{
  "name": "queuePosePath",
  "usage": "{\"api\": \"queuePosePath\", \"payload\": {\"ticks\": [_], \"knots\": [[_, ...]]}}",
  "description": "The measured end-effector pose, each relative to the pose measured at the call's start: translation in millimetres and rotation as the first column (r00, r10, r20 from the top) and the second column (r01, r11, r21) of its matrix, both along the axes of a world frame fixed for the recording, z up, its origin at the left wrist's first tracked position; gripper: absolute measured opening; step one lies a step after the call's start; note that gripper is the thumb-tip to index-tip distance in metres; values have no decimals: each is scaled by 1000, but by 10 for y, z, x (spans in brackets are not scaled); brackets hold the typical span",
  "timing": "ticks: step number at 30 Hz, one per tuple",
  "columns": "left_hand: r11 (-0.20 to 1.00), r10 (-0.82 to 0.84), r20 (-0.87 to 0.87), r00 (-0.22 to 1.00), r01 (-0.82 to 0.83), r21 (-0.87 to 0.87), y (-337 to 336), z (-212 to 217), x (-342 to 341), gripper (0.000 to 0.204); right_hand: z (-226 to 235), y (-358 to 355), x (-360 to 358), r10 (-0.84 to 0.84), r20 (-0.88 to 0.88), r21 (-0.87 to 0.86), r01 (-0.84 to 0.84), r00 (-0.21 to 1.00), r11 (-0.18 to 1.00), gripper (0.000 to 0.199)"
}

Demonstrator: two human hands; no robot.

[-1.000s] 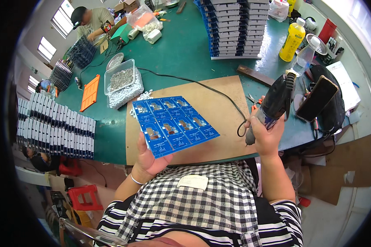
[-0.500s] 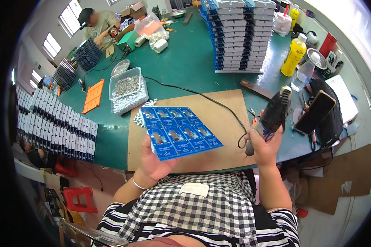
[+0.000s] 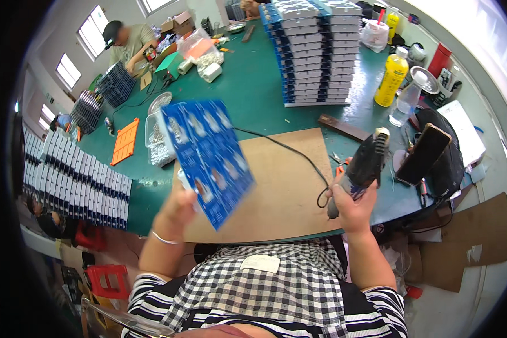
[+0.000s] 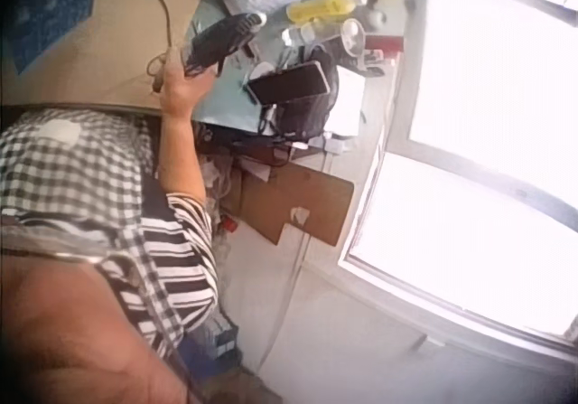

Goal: The person assembles small electronic components onto circuit boards by hand, securing them with screws using a power screwdriver at a workstation.

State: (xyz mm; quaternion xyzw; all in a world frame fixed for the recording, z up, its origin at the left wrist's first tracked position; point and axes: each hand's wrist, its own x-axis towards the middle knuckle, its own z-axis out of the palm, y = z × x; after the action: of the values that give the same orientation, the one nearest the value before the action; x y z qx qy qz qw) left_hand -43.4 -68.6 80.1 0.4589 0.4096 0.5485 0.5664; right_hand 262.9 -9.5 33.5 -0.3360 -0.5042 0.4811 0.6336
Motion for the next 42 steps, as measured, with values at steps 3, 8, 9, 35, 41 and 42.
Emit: {"api": "queuePosePath", "payload": {"ticks": [3, 8, 9, 35, 41, 42], "knots": [[981, 128, -420, 898, -53, 184, 525, 627, -381, 96, 65, -50, -9, 22, -31, -23, -23, 999, 999, 55], [871, 418, -793, 443, 54, 489, 1597, 1819, -246, 63, -5, -107, 65, 49, -85, 52, -44, 995, 998, 58], [886, 381, -839, 389, 105, 451, 1762, 1987, -151, 59, 6, -116, 61, 42, -85, 59, -37, 996, 998, 58], [885, 132, -988, 77, 440, 152, 3137, 2148, 732, 51, -64, -38, 171, 21, -213, -34, -29, 977, 999, 63], [897, 108, -994, 26, 429, 109, 3268, 2133, 803, 57, -66, 11, 184, 7, -193, -21, -11, 981, 1000, 61], [902, 108, -994, 27, 418, 109, 3247, 2136, 777, 57, -70, 13, 176, 11, -193, -13, -14, 981, 1000, 60]]}}
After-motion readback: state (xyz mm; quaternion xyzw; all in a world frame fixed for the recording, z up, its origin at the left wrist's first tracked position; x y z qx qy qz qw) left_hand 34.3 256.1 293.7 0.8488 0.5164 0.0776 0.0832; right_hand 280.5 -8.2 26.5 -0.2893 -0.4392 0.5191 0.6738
